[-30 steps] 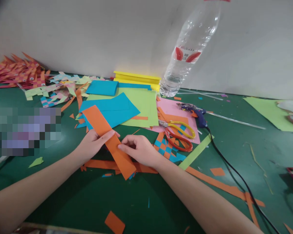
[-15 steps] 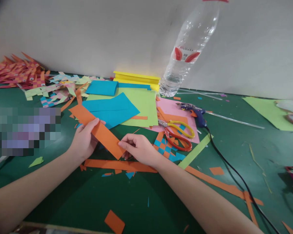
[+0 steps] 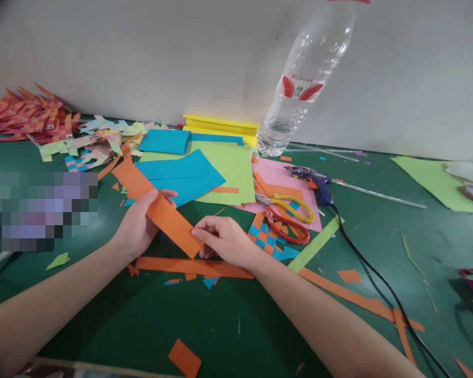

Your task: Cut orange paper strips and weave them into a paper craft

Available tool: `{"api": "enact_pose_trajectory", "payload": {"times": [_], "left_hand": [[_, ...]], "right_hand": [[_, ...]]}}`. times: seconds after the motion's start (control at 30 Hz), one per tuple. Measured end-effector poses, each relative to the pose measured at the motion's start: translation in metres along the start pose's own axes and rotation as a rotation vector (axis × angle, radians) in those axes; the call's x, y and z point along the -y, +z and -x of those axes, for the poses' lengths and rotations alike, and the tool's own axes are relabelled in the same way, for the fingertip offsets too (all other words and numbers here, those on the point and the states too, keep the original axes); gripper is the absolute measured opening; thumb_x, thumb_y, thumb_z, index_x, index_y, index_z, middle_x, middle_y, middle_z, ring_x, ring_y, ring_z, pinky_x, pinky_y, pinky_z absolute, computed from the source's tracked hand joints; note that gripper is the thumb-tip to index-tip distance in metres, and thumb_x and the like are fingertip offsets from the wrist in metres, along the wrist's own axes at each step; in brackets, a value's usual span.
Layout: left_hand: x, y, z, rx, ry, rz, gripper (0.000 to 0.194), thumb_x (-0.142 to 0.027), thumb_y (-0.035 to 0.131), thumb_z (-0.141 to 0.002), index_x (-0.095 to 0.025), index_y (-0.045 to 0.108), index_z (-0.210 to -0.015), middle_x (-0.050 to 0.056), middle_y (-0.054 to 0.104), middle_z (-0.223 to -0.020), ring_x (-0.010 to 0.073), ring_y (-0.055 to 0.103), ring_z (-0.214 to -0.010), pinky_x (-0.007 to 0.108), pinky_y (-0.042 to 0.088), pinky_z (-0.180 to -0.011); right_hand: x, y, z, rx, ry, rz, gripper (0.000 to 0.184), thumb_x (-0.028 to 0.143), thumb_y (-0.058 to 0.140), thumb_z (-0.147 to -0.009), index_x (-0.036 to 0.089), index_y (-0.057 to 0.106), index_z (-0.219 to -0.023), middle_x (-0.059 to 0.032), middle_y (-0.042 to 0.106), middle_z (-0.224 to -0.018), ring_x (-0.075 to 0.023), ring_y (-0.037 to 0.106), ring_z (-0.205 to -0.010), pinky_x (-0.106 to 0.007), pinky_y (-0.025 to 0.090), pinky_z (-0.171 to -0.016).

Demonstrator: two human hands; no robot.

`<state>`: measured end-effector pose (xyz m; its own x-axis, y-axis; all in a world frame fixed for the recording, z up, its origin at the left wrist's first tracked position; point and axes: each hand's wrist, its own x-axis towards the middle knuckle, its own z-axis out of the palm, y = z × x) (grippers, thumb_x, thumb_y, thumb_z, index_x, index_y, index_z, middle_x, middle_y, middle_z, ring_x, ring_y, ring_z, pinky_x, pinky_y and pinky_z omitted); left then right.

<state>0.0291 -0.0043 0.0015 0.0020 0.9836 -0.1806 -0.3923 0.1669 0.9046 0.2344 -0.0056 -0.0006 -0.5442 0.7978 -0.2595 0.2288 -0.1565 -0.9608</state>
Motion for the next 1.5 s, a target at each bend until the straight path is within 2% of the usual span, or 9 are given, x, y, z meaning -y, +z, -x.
{"api": "enact_pose_trajectory", "payload": {"times": [0.2,0.33,0.43,0.63,0.83,1.0,1.13,1.33,1.5], "left_hand": [[0.0036,0.0004,0.0035,0.078,0.067,-0.315,0.026,-0.044,0.067,-0.084,-0.020,0.071,-0.094,0.003,0.062,-0.084,0.0142,0.058,-0.069,0.023,0.049,-0.058],[-0.0005,0.0027,0.0062,0.175,0.153,-0.591,0.019,-0.041,0.065,-0.082,-0.024,0.072,-0.083,0.003,0.064,-0.077,0.0168,0.059,-0.067,0.025,0.049,-0.059],[-0.0035,0.0042,0.0069,0.191,0.209,-0.657,0.017,-0.039,0.065,-0.082,-0.024,0.072,-0.076,0.002,0.066,-0.072,0.0177,0.060,-0.067,0.026,0.049,-0.062],[0.0019,0.0021,0.0058,0.165,0.149,-0.619,0.022,-0.043,0.067,-0.083,-0.023,0.073,-0.078,0.004,0.067,-0.076,0.0169,0.061,-0.066,0.024,0.049,-0.057],[0.0049,0.0004,0.0061,0.125,0.083,-0.571,0.025,-0.047,0.070,-0.081,-0.022,0.075,-0.083,0.005,0.070,-0.078,0.0186,0.064,-0.067,0.025,0.052,-0.054],[0.0022,0.0016,0.0065,0.133,0.109,-0.577,0.023,-0.045,0.071,-0.080,-0.022,0.075,-0.080,0.006,0.070,-0.077,0.0188,0.064,-0.066,0.026,0.053,-0.054],[0.0014,0.0024,0.0054,0.083,0.096,-0.576,0.024,-0.046,0.071,-0.080,-0.022,0.076,-0.080,0.006,0.069,-0.076,0.0186,0.063,-0.066,0.026,0.051,-0.054],[0.0027,0.0016,0.0053,0.037,0.107,-0.562,0.023,-0.044,0.072,-0.080,-0.021,0.077,-0.079,0.006,0.070,-0.078,0.0182,0.064,-0.070,0.026,0.051,-0.060],[0.0048,0.0000,0.0021,0.020,0.057,-0.416,0.028,-0.046,0.074,-0.078,-0.019,0.075,-0.082,0.005,0.070,-0.077,0.0184,0.064,-0.069,0.026,0.051,-0.057]], "right_hand": [[0.0028,0.0004,-0.0007,-0.002,-0.004,-0.007,0.027,0.046,0.063,-0.088,0.019,0.059,-0.081,0.0037,0.062,-0.055,-0.0095,0.062,-0.052,-0.021,0.047,-0.051],[0.0046,0.0015,-0.0006,0.001,-0.004,-0.016,0.026,0.045,0.063,-0.087,0.020,0.058,-0.080,0.0039,0.061,-0.055,-0.0092,0.062,-0.052,-0.021,0.047,-0.050],[0.0048,0.0018,-0.0004,-0.005,0.003,-0.004,0.026,0.045,0.063,-0.087,0.020,0.059,-0.081,0.0035,0.061,-0.056,-0.0095,0.062,-0.052,-0.022,0.047,-0.051],[0.0042,0.0007,-0.0001,-0.011,-0.017,-0.009,0.027,0.046,0.062,-0.088,0.019,0.060,-0.085,0.0041,0.060,-0.057,-0.0086,0.060,-0.051,-0.021,0.046,-0.051],[0.0042,-0.0004,0.0009,0.000,-0.025,0.010,0.030,0.048,0.060,-0.089,0.019,0.056,-0.080,0.0060,0.056,-0.051,-0.0073,0.053,-0.047,-0.021,0.041,-0.048],[0.0062,0.0005,0.0022,0.009,-0.013,0.006,0.031,0.048,0.064,-0.085,0.019,0.058,-0.078,0.0027,0.062,-0.057,-0.0096,0.059,-0.053,-0.023,0.046,-0.053],[0.0076,0.0013,0.0031,0.040,-0.043,0.023,0.033,0.049,0.064,-0.085,0.019,0.058,-0.074,0.0010,0.064,-0.061,-0.0102,0.060,-0.056,-0.024,0.049,-0.056],[0.0074,0.0008,0.0024,0.043,-0.082,0.071,0.036,0.048,0.062,-0.088,0.020,0.053,-0.068,0.0029,0.061,-0.056,-0.0088,0.055,-0.052,-0.024,0.046,-0.056],[0.0086,0.0016,0.0036,0.031,-0.056,0.094,0.039,0.050,0.061,-0.088,0.021,0.049,-0.066,0.0048,0.057,-0.051,-0.0070,0.047,-0.046,-0.023,0.038,-0.049]]}}
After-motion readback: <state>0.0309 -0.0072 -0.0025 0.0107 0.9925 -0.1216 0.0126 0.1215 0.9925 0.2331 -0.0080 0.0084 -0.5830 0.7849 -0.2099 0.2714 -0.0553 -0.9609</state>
